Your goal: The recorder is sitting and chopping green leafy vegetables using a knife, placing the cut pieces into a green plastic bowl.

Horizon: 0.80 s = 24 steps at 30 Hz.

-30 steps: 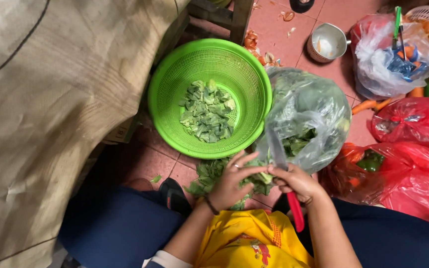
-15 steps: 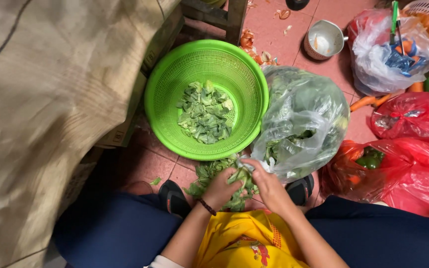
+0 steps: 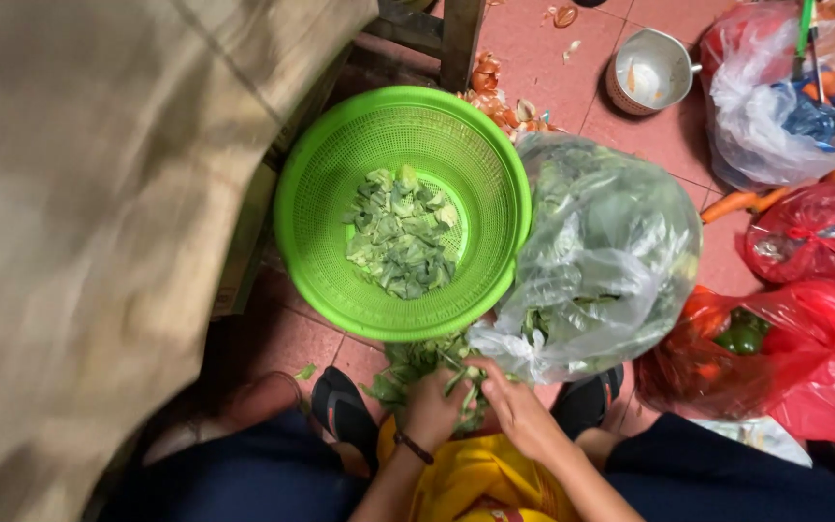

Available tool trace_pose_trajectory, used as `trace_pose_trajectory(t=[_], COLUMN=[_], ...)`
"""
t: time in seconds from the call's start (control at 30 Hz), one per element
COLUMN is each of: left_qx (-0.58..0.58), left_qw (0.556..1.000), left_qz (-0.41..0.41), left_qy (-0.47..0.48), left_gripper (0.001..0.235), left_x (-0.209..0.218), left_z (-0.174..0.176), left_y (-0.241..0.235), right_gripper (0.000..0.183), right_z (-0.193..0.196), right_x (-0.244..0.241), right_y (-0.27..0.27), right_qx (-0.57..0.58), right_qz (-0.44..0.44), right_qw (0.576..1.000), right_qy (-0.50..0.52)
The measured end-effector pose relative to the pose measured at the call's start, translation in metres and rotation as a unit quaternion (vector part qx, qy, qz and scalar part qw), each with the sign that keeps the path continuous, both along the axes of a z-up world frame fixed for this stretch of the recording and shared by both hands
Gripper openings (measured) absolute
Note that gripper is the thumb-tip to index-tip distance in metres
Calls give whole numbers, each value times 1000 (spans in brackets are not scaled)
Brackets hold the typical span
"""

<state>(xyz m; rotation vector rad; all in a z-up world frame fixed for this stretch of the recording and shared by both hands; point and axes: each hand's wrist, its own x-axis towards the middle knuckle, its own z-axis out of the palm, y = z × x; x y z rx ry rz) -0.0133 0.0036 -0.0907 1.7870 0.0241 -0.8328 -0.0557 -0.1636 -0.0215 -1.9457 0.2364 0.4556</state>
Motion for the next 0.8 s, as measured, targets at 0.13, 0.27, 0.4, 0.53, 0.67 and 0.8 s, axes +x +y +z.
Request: trace_pose_trajectory(t=[0.13,0.27,0.4,0.53,0.67,0.8], left_qx=[3,38,54,47,26,31], left_qw=[1000,999,998,998,999,996], left_qz=[14,19,21,10,5,-51], left_qy=[13,22,-13,-42,-47,-69], left_gripper=[22,22,21,21,17,16], left_x=[-7,-10,-26,-34,-25,-28], left_z=[-21,-11,-32,-27,-21,-22], left_y=[-1,-5,4,11,7,11], right_gripper=[48,45,43,38,31,30], right_z=[-23,-25,-33,-36,-44,-34], right_x=[-1,-3,-13,-17,-10,-9], right_y=[-1,0,10,17,22,30], right_qx=[19,16,21,13,-62,33], right_qz=[-1,-4,5,9,7,-58], right_qw=[1000,998,1000,999,998,998], right_qy=[-7,57,11,-31,-9,5])
